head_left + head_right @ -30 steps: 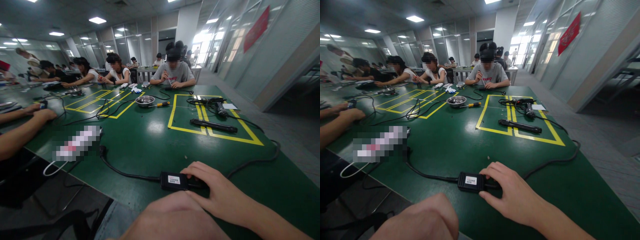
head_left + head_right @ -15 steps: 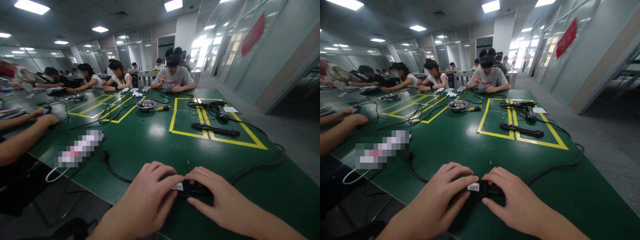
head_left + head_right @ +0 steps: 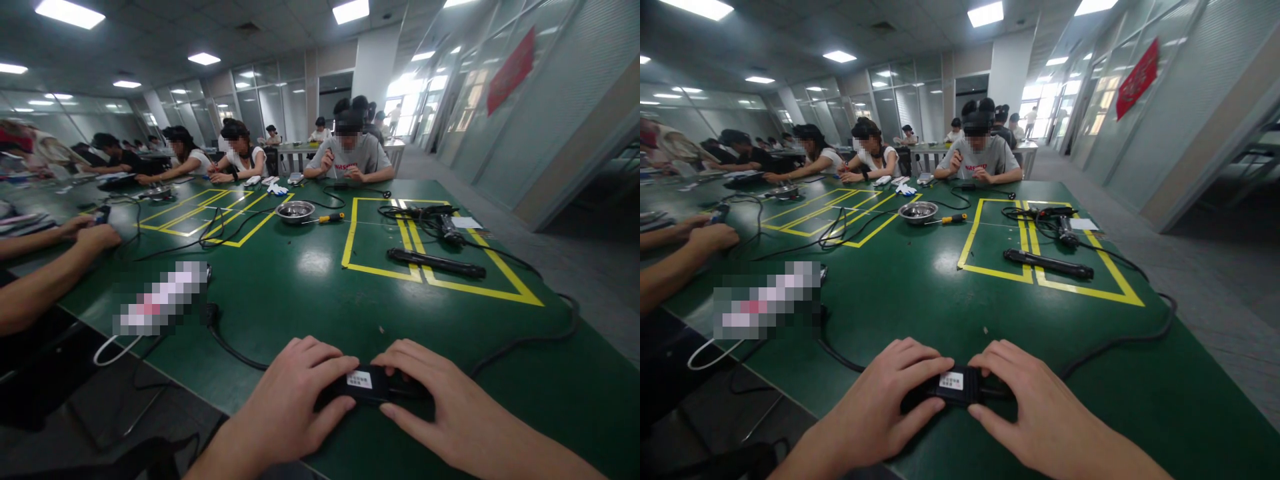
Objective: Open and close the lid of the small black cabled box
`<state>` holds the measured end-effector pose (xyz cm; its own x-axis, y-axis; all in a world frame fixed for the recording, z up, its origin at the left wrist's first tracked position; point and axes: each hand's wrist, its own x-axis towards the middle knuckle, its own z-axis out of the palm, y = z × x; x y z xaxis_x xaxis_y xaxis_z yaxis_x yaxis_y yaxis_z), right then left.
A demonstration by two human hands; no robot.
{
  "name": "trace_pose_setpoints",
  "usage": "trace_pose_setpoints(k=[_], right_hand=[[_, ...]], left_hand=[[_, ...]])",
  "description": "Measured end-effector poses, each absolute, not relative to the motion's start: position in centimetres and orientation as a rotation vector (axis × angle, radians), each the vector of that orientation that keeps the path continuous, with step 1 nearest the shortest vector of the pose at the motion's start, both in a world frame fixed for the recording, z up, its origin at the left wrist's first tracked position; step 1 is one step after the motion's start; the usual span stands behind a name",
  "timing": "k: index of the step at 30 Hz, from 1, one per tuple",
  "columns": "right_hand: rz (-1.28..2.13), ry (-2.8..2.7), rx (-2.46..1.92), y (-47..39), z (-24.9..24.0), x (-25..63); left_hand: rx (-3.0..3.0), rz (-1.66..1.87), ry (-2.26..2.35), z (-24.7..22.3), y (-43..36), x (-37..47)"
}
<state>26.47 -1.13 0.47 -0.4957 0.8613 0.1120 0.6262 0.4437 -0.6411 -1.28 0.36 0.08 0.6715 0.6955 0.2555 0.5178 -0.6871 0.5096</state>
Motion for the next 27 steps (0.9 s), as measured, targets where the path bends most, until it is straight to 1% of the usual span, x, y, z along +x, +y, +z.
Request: trace_pose_setpoints(k=[17,21,27], right_hand=[[0.681,-2.295,-1.222,-1.1,0.1,26.7],[0.668,-2.242,-1.303,-1.3,-0.5,26.9],[0.708,-2.193,-1.373,-1.4,-0.7,26.9]], left_hand=[[2.540,0.640,0.981,0.0,-0.1,-0.9],[2.552,0.701,0.933,0.1,0.1,-1.0],[2.405,0.765,0.998,0.2,0.6,-0.9]])
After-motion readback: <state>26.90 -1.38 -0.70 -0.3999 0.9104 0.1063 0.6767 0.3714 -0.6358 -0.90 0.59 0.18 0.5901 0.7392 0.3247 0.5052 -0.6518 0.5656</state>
